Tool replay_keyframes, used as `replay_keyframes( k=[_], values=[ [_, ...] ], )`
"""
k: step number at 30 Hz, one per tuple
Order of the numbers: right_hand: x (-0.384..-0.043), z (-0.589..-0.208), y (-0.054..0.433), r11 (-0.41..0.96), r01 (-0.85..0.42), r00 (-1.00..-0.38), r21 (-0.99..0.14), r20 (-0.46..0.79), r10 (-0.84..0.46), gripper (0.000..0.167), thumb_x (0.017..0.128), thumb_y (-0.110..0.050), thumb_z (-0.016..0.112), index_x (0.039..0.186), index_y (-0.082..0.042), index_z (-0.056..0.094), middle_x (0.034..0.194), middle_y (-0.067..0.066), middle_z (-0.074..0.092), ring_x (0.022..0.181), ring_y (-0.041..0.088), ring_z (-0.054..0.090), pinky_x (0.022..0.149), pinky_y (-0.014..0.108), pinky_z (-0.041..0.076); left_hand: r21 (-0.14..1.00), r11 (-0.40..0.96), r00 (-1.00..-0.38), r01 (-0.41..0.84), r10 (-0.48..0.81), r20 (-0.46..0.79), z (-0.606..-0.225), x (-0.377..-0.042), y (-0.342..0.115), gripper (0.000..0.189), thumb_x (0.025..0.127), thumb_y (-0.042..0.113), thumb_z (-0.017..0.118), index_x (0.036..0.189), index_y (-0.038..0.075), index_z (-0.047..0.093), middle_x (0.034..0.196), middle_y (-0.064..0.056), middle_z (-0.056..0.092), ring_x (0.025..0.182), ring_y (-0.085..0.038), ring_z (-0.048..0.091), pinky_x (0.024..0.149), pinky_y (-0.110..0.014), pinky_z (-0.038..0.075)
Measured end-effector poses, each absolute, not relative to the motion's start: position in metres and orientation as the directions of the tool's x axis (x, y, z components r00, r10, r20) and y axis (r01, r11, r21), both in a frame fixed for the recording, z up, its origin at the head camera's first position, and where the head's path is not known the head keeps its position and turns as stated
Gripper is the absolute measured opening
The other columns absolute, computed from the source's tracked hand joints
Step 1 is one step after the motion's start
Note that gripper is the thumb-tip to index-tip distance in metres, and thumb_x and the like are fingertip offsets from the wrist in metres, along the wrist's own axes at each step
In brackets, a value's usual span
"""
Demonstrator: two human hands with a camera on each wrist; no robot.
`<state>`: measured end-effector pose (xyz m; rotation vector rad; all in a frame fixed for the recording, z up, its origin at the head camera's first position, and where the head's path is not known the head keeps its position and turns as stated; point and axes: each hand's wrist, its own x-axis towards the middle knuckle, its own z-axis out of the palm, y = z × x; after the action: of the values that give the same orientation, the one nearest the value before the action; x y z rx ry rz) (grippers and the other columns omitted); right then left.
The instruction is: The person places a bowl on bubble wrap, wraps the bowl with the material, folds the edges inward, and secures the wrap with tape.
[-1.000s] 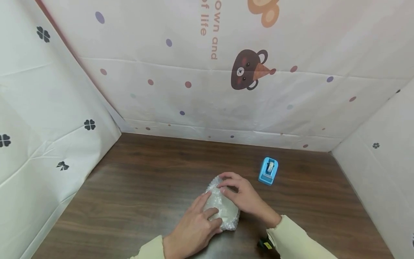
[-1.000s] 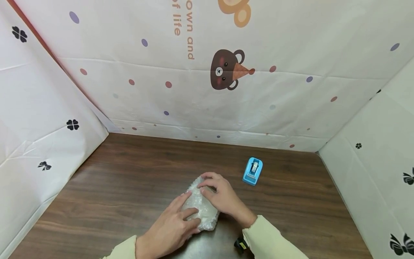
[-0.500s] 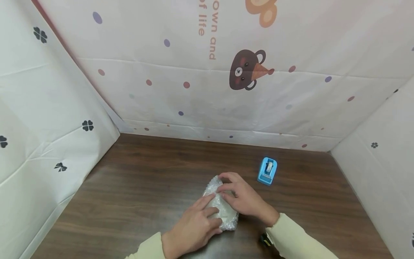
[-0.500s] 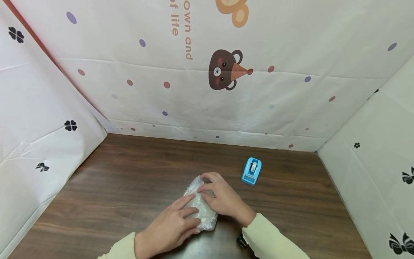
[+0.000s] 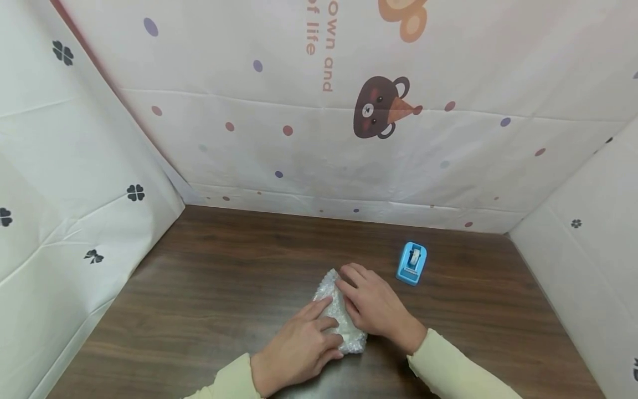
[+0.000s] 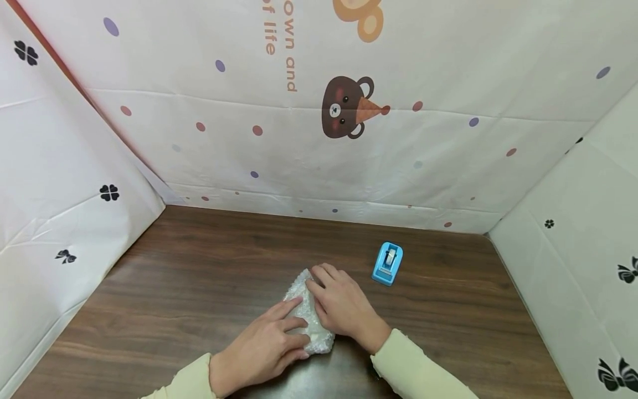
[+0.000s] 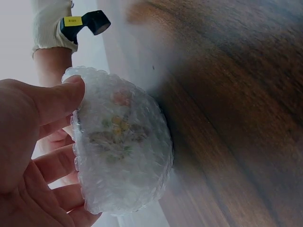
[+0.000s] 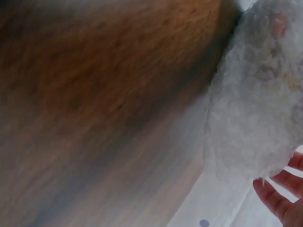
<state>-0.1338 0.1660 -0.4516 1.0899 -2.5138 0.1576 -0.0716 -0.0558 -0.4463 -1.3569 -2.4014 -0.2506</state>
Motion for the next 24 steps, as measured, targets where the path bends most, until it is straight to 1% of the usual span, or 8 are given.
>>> replay_keyframes(
  k=[2,4,8,10,12,16,19,24],
  values=[
    [-0.134,-0.452,0.167,0.705,-0.709,-0.638,0.041,0.388,-0.664,0.033,0.092,-0.023,0.073,0.124,-0.015,0.073,0.133,0.008,0.066,0.127,0.028,0.062,0.097,0.045,0.059,-0.027,0.52,-0.469,0.854,0.79,0.394,-0.446,-0.072,-0.056,0.016,0.094,0.042,0.075,0.091,0.026,0.077,0.102,0.007,0.077,0.118,-0.016,0.069,0.118,-0.044,0.046],
    [-0.133,-0.45,0.167,0.72,-0.692,-0.682,-0.052,0.372,-0.629,0.036,0.093,-0.022,0.073,0.128,-0.015,0.072,0.138,0.008,0.064,0.13,0.029,0.061,0.099,0.048,0.058,-0.03,0.52,-0.469,0.854,0.793,0.389,-0.446,-0.072,-0.056,0.016,0.094,0.042,0.075,0.092,0.026,0.077,0.103,0.008,0.077,0.117,-0.015,0.069,0.118,-0.043,0.046],
    [-0.127,-0.441,0.167,0.669,-0.601,-0.799,-0.436,0.325,-0.505,0.04,0.095,-0.013,0.072,0.134,-0.012,0.069,0.146,0.008,0.06,0.138,0.031,0.056,0.107,0.054,0.053,-0.035,0.527,-0.473,0.849,0.788,0.395,-0.448,-0.071,-0.056,0.016,0.093,0.042,0.076,0.092,0.026,0.077,0.103,0.008,0.076,0.116,-0.015,0.068,0.118,-0.041,0.046],
    [-0.122,-0.435,0.166,0.562,-0.541,-0.833,-0.625,0.308,-0.459,0.04,0.095,-0.007,0.071,0.135,-0.009,0.068,0.147,0.009,0.06,0.137,0.03,0.057,0.109,0.049,0.053,-0.025,0.54,-0.483,0.841,0.772,0.412,-0.449,-0.069,-0.056,0.017,0.091,0.042,0.078,0.091,0.025,0.077,0.101,0.01,0.075,0.114,-0.014,0.067,0.113,-0.037,0.049],
    [-0.118,-0.43,0.168,0.451,-0.509,-0.839,-0.733,0.306,-0.449,0.04,0.095,-0.002,0.07,0.135,-0.006,0.068,0.146,0.011,0.061,0.136,0.028,0.058,0.11,0.042,0.053,-0.013,0.557,-0.495,0.83,0.748,0.442,-0.45,-0.067,-0.055,0.018,0.089,0.041,0.08,0.089,0.024,0.075,0.098,0.011,0.075,0.107,-0.012,0.066,0.102,-0.032,0.053],
    [-0.104,-0.43,0.174,0.34,-0.509,-0.815,-0.791,0.316,-0.487,0.038,0.095,-0.001,0.068,0.132,-0.006,0.069,0.144,0.014,0.062,0.136,0.016,0.056,0.109,0.028,0.049,0.031,0.59,-0.515,0.807,0.677,0.526,-0.449,-0.059,-0.051,0.017,0.083,0.033,0.086,0.086,0.021,0.073,0.091,0.013,0.075,0.091,-0.006,0.065,0.078,-0.022,0.055],
    [-0.093,-0.435,0.179,0.319,-0.536,-0.792,-0.781,0.334,-0.511,0.036,0.094,-0.001,0.069,0.13,-0.008,0.072,0.144,0.013,0.062,0.137,0.01,0.053,0.109,0.027,0.049,0.111,0.588,-0.537,0.801,0.624,0.568,-0.449,-0.053,-0.048,0.013,0.082,0.021,0.087,0.085,0.017,0.075,0.09,0.01,0.076,0.088,-0.004,0.07,0.075,-0.02,0.058],
    [-0.08,-0.44,0.185,0.298,-0.573,-0.764,-0.764,0.366,-0.531,0.035,0.093,0.001,0.069,0.124,-0.014,0.076,0.143,0.009,0.062,0.141,0.013,0.049,0.11,0.032,0.049,0.394,0.573,-0.691,0.718,0.527,0.495,-0.447,-0.045,-0.043,0.012,0.087,0.01,0.081,0.091,0.011,0.07,0.085,0.006,0.074,0.078,0.002,0.067,0.07,-0.013,0.054]
  ],
)
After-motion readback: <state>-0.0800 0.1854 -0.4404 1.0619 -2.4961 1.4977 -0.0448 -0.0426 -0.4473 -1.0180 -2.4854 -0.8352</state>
